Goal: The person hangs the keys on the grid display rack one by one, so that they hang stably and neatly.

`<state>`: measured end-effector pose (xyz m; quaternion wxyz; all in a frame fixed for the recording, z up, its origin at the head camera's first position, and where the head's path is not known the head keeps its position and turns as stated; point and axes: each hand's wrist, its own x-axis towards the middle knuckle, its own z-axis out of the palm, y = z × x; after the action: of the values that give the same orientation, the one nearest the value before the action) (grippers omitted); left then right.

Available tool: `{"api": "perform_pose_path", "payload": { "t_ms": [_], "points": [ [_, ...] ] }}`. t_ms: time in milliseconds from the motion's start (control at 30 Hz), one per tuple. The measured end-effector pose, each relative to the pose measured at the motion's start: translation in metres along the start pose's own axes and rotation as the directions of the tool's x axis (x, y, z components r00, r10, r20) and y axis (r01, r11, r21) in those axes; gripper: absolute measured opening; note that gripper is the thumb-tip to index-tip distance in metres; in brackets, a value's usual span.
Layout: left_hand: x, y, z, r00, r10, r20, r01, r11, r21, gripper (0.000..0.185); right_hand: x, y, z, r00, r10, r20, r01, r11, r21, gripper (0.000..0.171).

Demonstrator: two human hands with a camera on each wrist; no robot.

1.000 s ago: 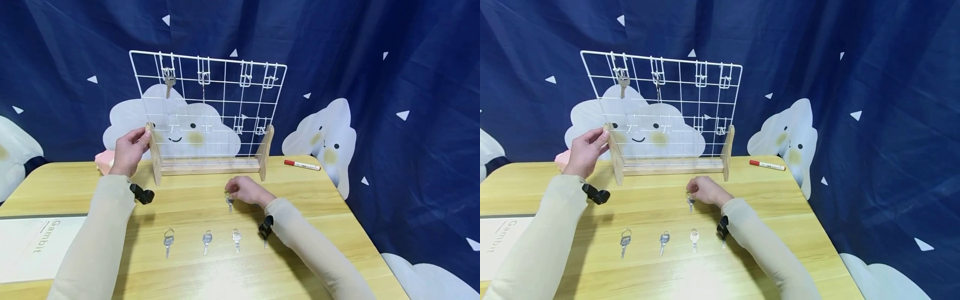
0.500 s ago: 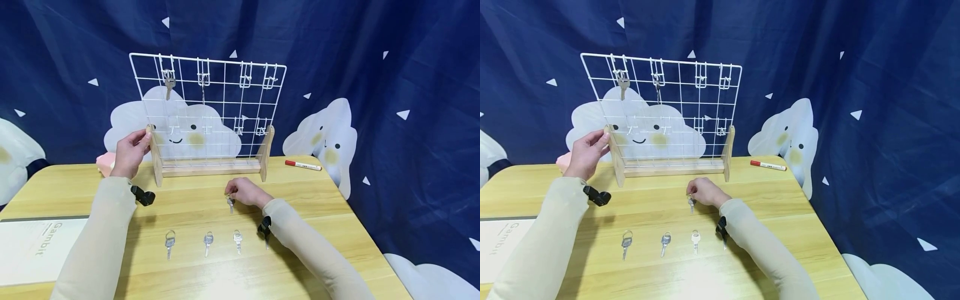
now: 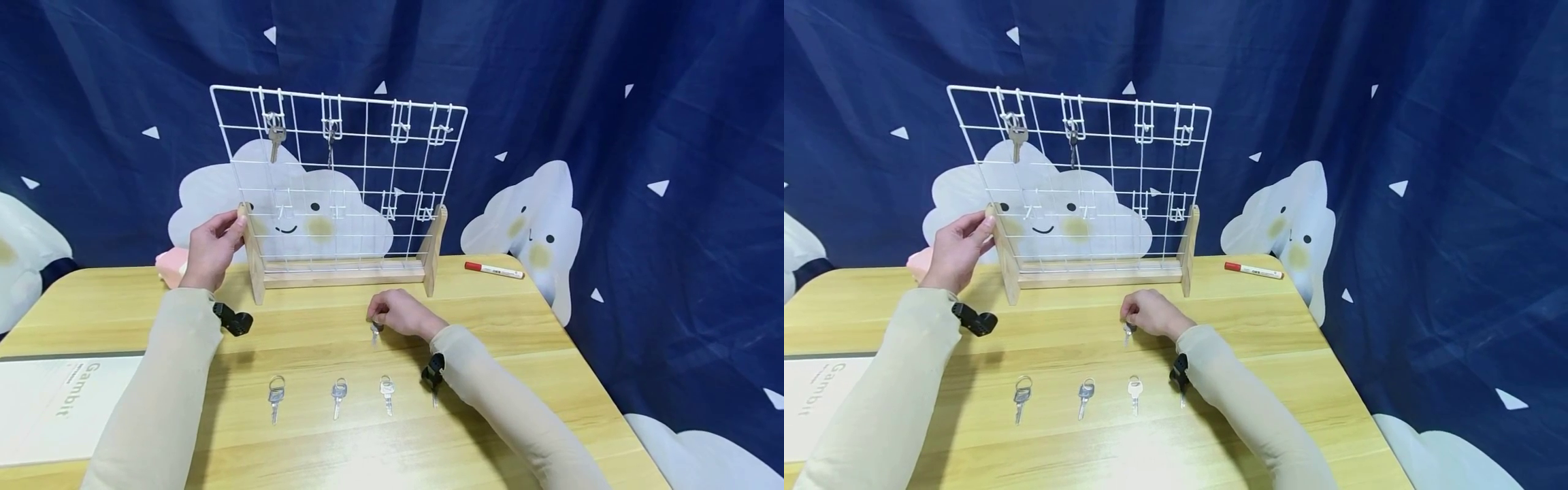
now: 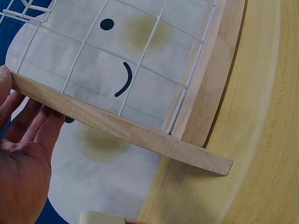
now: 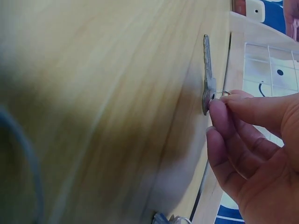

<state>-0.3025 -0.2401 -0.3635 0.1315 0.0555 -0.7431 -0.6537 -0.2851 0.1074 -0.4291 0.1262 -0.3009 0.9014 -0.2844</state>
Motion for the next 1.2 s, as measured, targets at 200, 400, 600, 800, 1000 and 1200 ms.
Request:
{"api": "perform_pose_path", "payload": {
  "t_ms": [200, 400, 600, 800, 1000, 1200],
  "points": [
    [0.000, -0.001, 0.000, 1.000, 0.001, -0.004, -0.001, 1.000, 0.012, 0.061, -0.002, -0.001, -0.001, 1.000, -0.007, -0.015, 0.007, 1.000, -0.007, 0.012],
    [0.001, -0.002, 0.000, 1.000, -0.007, -0.008, 0.008, 1.000, 0.008, 0.060, -0.001, 0.001, 0.000, 0.999, -0.028, -0.038, 0.026, 0.998, -0.058, 0.013],
    [0.000, -0.001, 0.001, 1.000, -0.016, -0.011, 0.016, 1.000, 0.018, 0.061, -0.001, 0.000, -0.002, 0.996, -0.039, -0.078, 0.029, 0.992, -0.119, 0.013],
    [0.001, 0.000, 0.001, 1.000, -0.011, -0.013, 0.010, 1.000, -0.006, 0.062, -0.004, -0.004, -0.008, 0.988, -0.083, -0.133, 0.064, 0.987, -0.147, 0.013],
    [0.000, 0.001, 0.001, 1.000, -0.007, -0.005, 0.007, 1.000, -0.004, 0.063, -0.008, -0.009, -0.014, 0.979, -0.111, -0.170, 0.100, 0.992, -0.070, 0.011],
    [-0.001, 0.001, 0.001, 1.000, -0.015, -0.007, 0.015, 1.000, 0.014, 0.064, -0.011, -0.015, -0.022, 0.960, -0.167, -0.225, 0.166, 0.986, -0.025, 0.009]
  ]
}}
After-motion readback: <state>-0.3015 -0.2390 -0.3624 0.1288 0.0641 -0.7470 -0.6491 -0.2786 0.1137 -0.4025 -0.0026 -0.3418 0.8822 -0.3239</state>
